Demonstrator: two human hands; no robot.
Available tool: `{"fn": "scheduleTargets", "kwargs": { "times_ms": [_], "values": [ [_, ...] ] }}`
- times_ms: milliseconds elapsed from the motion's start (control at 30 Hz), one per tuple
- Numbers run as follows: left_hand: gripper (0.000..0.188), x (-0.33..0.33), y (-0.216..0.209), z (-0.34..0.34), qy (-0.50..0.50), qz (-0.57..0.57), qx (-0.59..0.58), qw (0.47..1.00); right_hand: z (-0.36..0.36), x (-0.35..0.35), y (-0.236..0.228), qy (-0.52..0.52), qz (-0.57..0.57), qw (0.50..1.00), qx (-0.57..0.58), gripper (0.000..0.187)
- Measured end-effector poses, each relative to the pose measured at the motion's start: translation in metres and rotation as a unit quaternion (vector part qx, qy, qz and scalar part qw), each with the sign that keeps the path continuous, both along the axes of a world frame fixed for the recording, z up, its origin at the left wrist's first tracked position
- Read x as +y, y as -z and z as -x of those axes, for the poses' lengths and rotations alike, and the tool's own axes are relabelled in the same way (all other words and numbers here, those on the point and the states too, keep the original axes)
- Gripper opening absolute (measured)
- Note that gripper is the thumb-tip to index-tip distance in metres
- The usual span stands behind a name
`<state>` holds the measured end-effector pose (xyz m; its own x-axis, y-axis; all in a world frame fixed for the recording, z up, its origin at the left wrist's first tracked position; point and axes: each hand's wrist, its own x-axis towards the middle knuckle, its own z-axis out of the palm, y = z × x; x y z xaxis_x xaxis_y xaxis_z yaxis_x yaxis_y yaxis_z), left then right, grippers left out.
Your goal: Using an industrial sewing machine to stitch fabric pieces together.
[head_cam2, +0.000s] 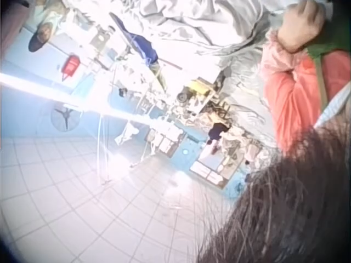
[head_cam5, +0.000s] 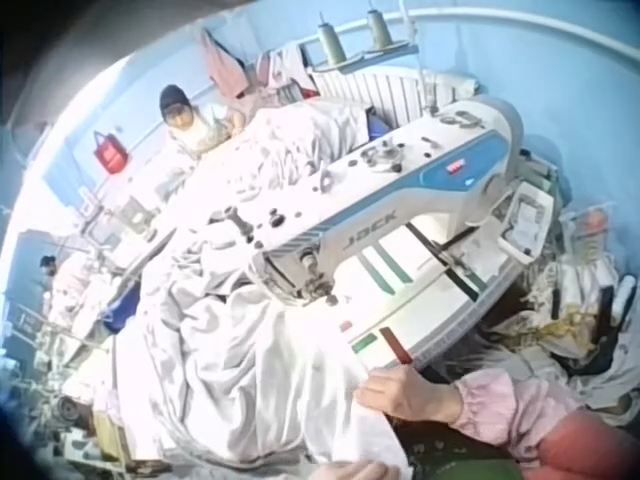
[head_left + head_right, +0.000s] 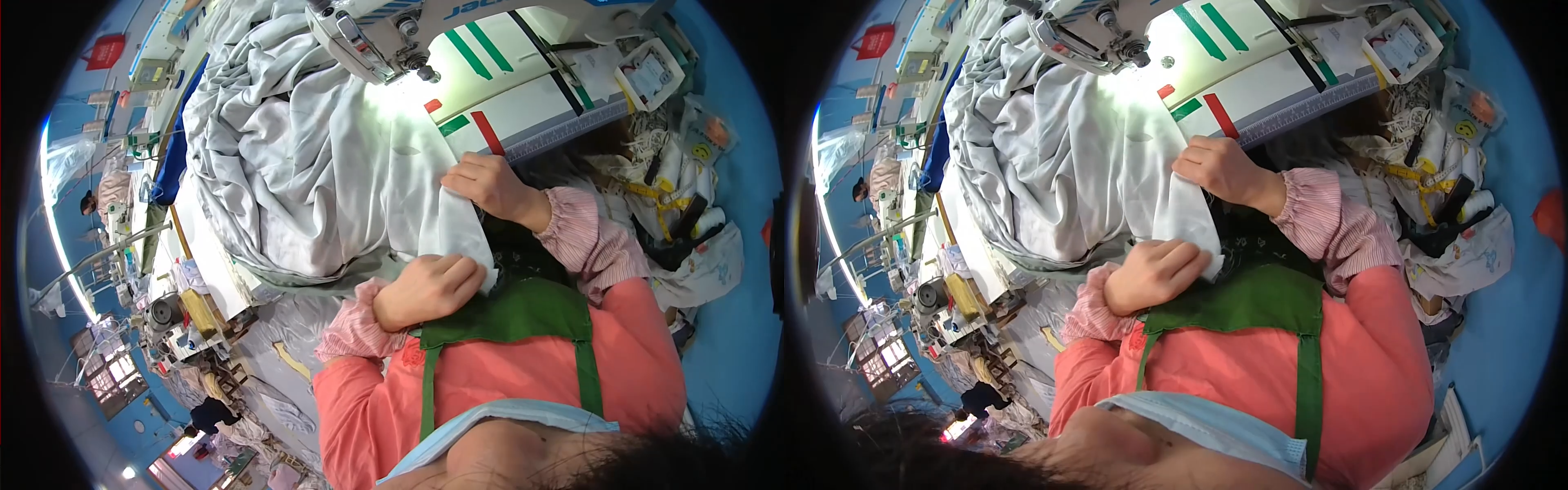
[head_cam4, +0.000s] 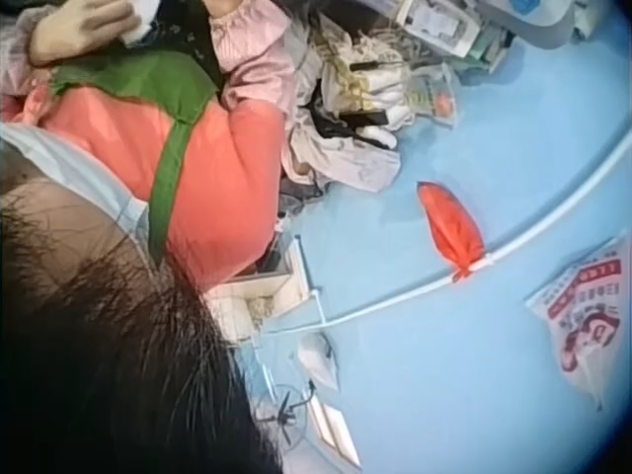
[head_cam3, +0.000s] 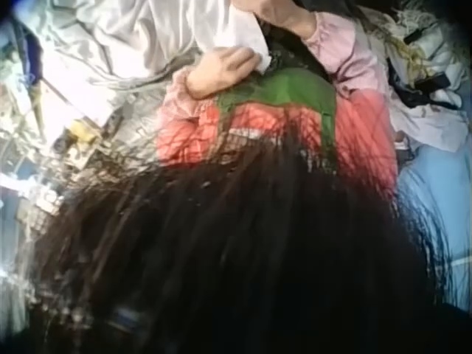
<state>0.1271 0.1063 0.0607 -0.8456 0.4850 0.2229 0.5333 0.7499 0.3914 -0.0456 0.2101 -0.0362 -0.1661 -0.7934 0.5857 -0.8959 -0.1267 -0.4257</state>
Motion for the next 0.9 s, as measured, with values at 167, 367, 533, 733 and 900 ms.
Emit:
{"fn": "scheduleTargets", "kwargs": {
  "times_ms": [167,367,533,733,900],
  "values": [
    [0.023,0.004,0.045,0.012,-0.029,0.021,-0.031,0.999,0.016,-0.013,0.001,0.012,-0.001,1.0,0.02,0.015],
    [0.019,-0.003,0.079,0.02,-0.064,0.048,-0.014,0.997,0.036,-0.023,-0.003,0.011,-0.033,0.998,0.058,0.019],
    [0.015,-0.013,0.085,0.032,-0.107,0.061,0.006,0.992,0.049,-0.039,0.006,0.016,-0.006,0.998,0.058,0.02],
    [0.012,-0.025,0.087,0.038,-0.127,0.119,0.061,0.983,0.058,-0.056,0.004,0.04,-0.013,0.997,0.065,0.019],
    [0.018,-0.023,0.092,0.046,-0.167,0.158,0.133,0.964,0.061,-0.06,0.016,0.07,-0.002,0.995,0.072,0.021]
  ]
}}
